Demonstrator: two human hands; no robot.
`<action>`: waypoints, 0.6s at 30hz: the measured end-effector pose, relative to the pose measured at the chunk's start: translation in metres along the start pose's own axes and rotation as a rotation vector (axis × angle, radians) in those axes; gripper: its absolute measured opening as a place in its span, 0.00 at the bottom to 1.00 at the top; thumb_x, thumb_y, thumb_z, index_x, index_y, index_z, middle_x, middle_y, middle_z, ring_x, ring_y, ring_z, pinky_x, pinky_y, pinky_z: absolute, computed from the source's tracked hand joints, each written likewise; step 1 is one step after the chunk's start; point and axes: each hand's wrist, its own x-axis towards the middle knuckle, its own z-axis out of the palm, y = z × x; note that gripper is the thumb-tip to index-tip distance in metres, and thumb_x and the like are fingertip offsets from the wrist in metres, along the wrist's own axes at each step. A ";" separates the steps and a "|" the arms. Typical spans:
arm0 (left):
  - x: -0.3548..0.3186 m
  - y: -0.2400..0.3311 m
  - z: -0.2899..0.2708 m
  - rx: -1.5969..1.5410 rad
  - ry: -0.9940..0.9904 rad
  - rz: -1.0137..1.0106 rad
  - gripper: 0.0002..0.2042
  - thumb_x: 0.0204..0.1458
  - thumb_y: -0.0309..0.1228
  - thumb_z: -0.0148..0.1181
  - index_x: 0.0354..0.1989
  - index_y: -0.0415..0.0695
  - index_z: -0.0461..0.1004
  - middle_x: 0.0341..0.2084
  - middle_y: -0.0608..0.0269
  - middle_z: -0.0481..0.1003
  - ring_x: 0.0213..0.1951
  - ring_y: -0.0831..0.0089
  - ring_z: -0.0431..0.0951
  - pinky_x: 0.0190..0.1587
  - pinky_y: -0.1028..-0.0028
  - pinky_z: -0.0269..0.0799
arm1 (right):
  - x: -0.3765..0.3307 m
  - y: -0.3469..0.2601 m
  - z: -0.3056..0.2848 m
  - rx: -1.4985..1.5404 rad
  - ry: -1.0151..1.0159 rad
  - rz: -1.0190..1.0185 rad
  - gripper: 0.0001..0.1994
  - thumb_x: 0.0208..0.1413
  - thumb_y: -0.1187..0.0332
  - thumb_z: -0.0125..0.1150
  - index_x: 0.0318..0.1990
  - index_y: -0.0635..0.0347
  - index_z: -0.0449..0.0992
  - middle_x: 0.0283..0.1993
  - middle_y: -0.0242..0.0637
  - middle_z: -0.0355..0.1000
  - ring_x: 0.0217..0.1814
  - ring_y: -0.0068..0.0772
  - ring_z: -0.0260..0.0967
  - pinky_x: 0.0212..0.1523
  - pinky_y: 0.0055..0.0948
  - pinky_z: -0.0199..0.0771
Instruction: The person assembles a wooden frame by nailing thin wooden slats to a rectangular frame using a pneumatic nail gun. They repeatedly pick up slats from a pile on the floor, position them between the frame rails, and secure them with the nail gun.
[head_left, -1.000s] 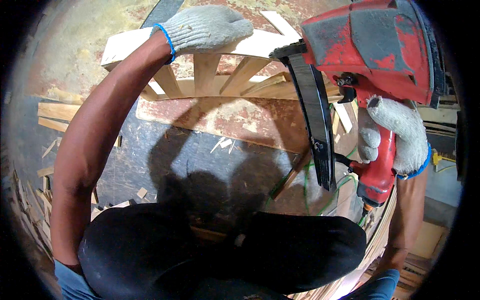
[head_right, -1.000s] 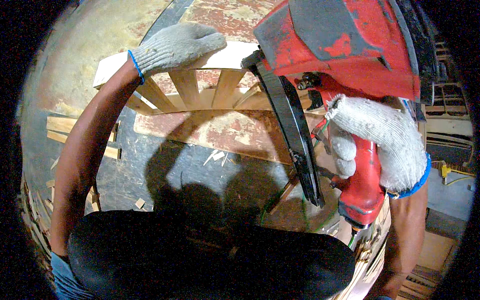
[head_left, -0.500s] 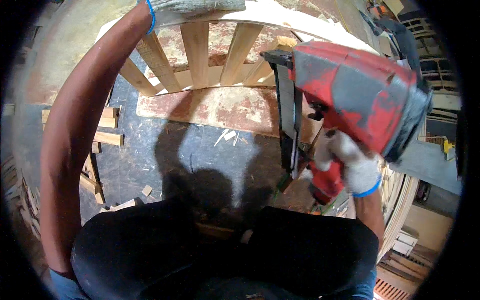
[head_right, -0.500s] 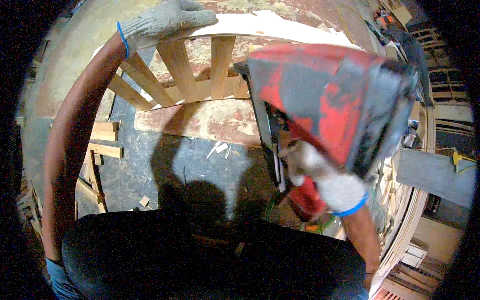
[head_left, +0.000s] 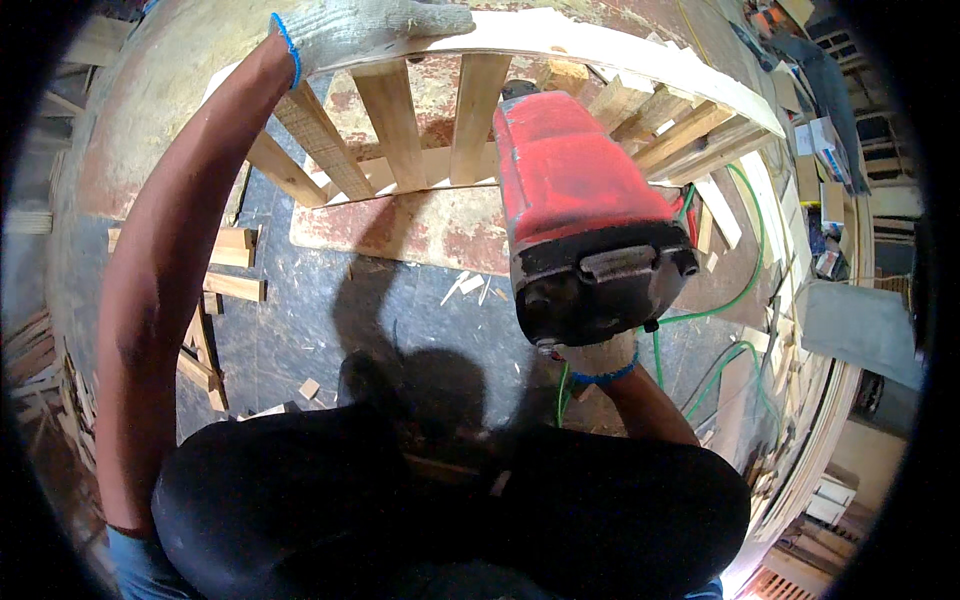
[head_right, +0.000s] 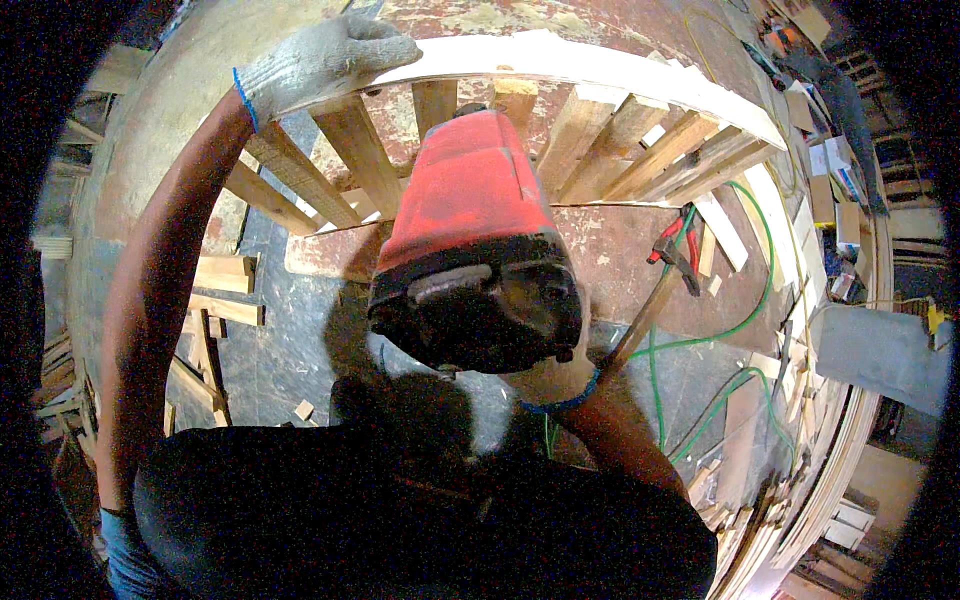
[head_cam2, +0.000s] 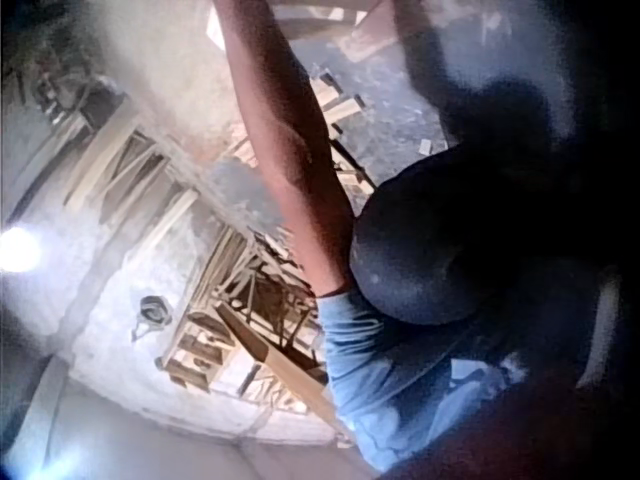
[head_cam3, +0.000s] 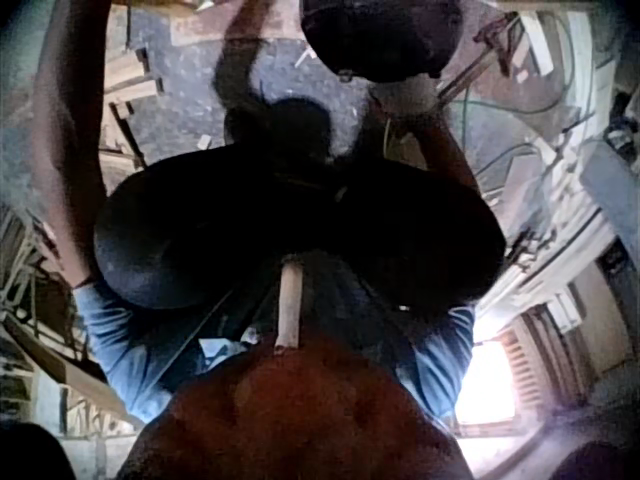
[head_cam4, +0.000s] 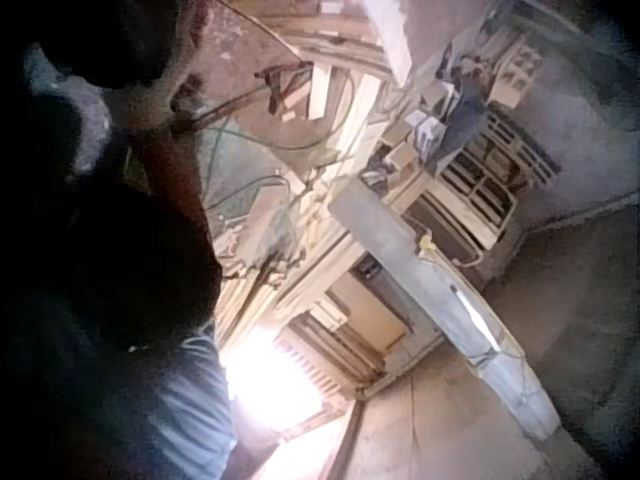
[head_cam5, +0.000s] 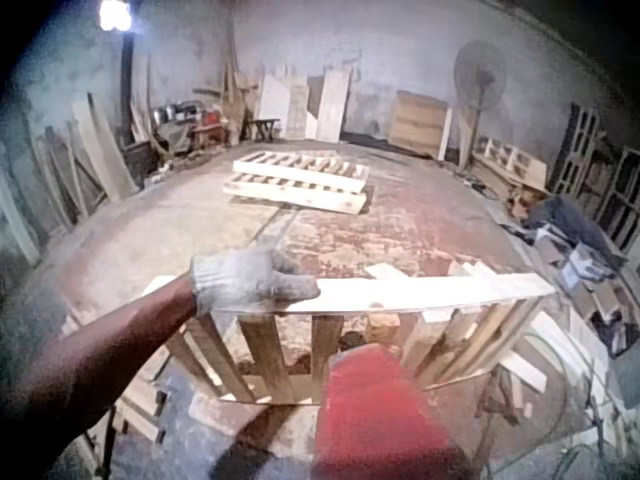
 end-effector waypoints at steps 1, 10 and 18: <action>0.001 -0.007 -0.001 -0.014 0.004 0.077 0.29 0.59 0.55 0.61 0.57 0.42 0.79 0.45 0.59 0.80 0.41 0.68 0.78 0.47 0.63 0.75 | 0.003 0.001 0.001 0.002 -0.004 0.000 0.15 0.66 0.60 0.47 0.27 0.54 0.69 0.28 0.31 0.67 0.32 0.27 0.64 0.37 0.30 0.64; -0.013 0.030 -0.011 0.155 -0.105 -0.142 0.32 0.59 0.61 0.57 0.43 0.38 0.80 0.34 0.55 0.80 0.38 0.66 0.77 0.43 0.61 0.71 | 0.010 0.015 -0.036 0.049 -0.027 0.086 0.14 0.65 0.58 0.48 0.29 0.53 0.69 0.29 0.31 0.68 0.32 0.29 0.65 0.37 0.32 0.65; -0.019 0.022 0.005 0.058 -0.015 0.318 0.33 0.59 0.54 0.62 0.63 0.40 0.72 0.53 0.54 0.78 0.52 0.65 0.77 0.56 0.63 0.73 | 0.013 0.025 -0.035 0.110 -0.038 0.083 0.13 0.64 0.56 0.49 0.31 0.52 0.70 0.31 0.31 0.68 0.33 0.31 0.65 0.38 0.34 0.66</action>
